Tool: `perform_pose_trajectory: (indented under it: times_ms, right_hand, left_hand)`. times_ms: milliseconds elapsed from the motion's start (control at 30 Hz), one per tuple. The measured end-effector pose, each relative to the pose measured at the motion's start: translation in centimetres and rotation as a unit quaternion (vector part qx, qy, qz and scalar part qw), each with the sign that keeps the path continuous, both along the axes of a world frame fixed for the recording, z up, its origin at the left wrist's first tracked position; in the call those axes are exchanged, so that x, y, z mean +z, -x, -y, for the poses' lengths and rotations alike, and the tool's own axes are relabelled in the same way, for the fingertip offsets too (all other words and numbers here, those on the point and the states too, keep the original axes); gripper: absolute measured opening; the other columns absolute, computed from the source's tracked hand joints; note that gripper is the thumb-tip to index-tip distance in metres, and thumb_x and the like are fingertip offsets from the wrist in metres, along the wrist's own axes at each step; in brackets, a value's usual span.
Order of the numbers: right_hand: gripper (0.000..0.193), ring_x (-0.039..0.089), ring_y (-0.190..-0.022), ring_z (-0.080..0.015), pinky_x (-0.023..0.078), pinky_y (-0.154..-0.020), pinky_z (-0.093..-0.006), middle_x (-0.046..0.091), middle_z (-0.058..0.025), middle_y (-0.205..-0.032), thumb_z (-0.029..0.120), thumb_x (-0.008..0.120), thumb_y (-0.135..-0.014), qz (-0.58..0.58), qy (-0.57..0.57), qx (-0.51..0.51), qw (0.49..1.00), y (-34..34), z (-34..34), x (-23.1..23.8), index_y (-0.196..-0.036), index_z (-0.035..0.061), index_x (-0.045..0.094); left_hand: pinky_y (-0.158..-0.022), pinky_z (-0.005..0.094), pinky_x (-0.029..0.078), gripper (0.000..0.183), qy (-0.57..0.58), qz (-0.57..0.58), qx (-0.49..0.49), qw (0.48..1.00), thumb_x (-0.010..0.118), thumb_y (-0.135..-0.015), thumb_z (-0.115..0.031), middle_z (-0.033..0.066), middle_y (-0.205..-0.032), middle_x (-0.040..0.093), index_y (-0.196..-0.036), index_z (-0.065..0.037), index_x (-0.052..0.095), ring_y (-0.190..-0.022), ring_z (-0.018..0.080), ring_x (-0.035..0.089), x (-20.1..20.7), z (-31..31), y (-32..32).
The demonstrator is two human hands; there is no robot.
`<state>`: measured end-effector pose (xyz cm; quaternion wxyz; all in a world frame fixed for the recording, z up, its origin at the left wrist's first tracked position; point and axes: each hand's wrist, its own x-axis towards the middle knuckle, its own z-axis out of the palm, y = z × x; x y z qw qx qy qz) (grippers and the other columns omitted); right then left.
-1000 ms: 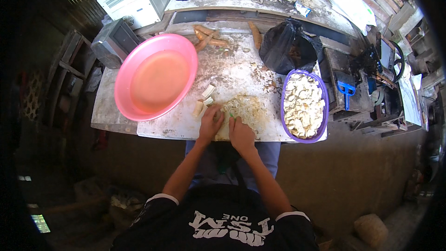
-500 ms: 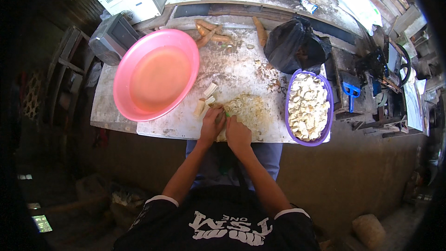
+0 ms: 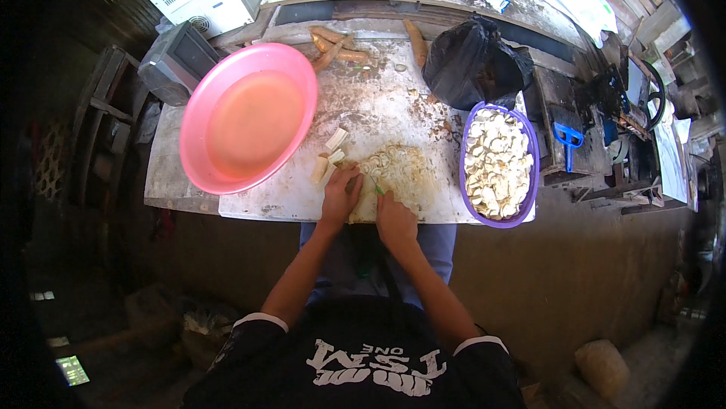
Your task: The person slices a peeled tuber by hand with a knife and places the resulting slices into a purple basket.
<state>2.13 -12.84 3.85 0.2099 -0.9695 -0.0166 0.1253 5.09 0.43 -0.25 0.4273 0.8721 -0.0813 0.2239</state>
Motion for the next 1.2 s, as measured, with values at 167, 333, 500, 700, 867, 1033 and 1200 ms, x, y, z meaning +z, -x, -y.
perform_pose_trajectory:
  times_ms: [167, 333, 500, 700, 867, 1033, 1200]
  right_hand:
    - [0.031, 0.058, -0.062, -0.0389, 0.047, -0.057, -0.0478, 0.058, -0.0212, -0.064, 0.032, 0.031, -0.092, 0.032, -0.039, 0.008, 0.999, -1.0, -1.4, -0.1, -0.088, 0.0047, 0.046]
    - [0.030, 0.058, -0.060, -0.0388, 0.047, -0.056, -0.0476, 0.058, -0.0209, -0.063, 0.031, 0.031, -0.092, 0.041, -0.036, 0.021, 0.998, -1.5, -1.7, -0.5, -0.088, 0.0046, 0.045]
    - [0.030, 0.059, -0.062, -0.0376, 0.047, -0.057, -0.0471, 0.058, -0.0208, -0.065, 0.031, 0.033, -0.092, 0.047, -0.034, 0.028, 0.998, -1.9, -1.8, -0.2, -0.087, 0.0046, 0.047]
    - [0.030, 0.061, -0.070, -0.0342, 0.048, -0.062, -0.0439, 0.061, -0.0161, -0.073, 0.031, 0.035, -0.091, 0.013, -0.023, 0.029, 0.999, -2.8, -2.1, 0.3, -0.087, 0.0060, 0.050]
    - [0.032, 0.061, -0.071, -0.0338, 0.049, -0.064, -0.0434, 0.061, -0.0161, -0.074, 0.032, 0.034, -0.091, 0.000, 0.006, 0.033, 0.999, -2.1, -0.9, 0.1, -0.087, 0.0048, 0.050]
    - [0.032, 0.062, -0.069, -0.0337, 0.050, -0.060, -0.0422, 0.061, -0.0172, -0.073, 0.033, 0.035, -0.091, -0.016, 0.042, 0.049, 0.998, -1.2, 0.0, 0.9, -0.086, 0.0045, 0.050]
    - [0.033, 0.059, -0.064, -0.0390, 0.048, -0.057, -0.0464, 0.058, -0.0220, -0.068, 0.033, 0.033, -0.092, 0.036, -0.026, 0.012, 0.999, -2.1, -1.2, 0.4, -0.087, 0.0040, 0.047]
  left_hand:
    - [-0.071, 0.0372, 0.046, 0.017, 0.018, 0.013, -0.004, 1.000, 0.060, -0.073, 0.001, 0.0183, -0.092, 0.059, -0.090, 0.001, 0.057, -0.080, 0.0336, 0.055, -0.2, 0.0, -0.2]
    - [-0.070, 0.0370, 0.046, 0.017, 0.031, 0.012, -0.006, 0.999, 0.061, -0.072, 0.001, 0.0180, -0.093, 0.060, -0.089, 0.001, 0.057, -0.079, 0.0336, 0.055, 0.1, 0.0, -0.2]
    - [-0.069, 0.0367, 0.046, 0.018, 0.029, 0.016, -0.013, 0.999, 0.061, -0.072, 0.002, 0.0178, -0.093, 0.060, -0.089, 0.001, 0.057, -0.079, 0.0335, 0.055, -0.2, 0.1, 0.2]
    - [-0.069, 0.0369, 0.046, 0.018, 0.003, -0.004, -0.010, 1.000, 0.061, -0.071, 0.003, 0.0180, -0.094, 0.060, -0.089, 0.002, 0.057, -0.079, 0.0329, 0.055, 0.0, 0.0, -0.1]
    - [-0.070, 0.0367, 0.047, 0.019, -0.018, 0.044, -0.013, 0.999, 0.061, -0.071, 0.003, 0.0182, -0.093, 0.060, -0.089, 0.003, 0.056, -0.081, 0.0322, 0.056, 0.0, 0.3, -0.5]
    - [-0.069, 0.0360, 0.047, 0.019, -0.012, 0.041, 0.008, 0.999, 0.061, -0.072, 0.003, 0.0180, -0.094, 0.060, -0.090, 0.001, 0.056, -0.080, 0.0320, 0.056, -0.8, -0.2, -1.0]
    - [-0.069, 0.0365, 0.047, 0.018, 0.017, 0.028, 0.004, 0.999, 0.061, -0.071, 0.003, 0.0182, -0.093, 0.060, -0.089, 0.002, 0.057, -0.079, 0.0320, 0.056, -0.3, 0.0, -1.0]
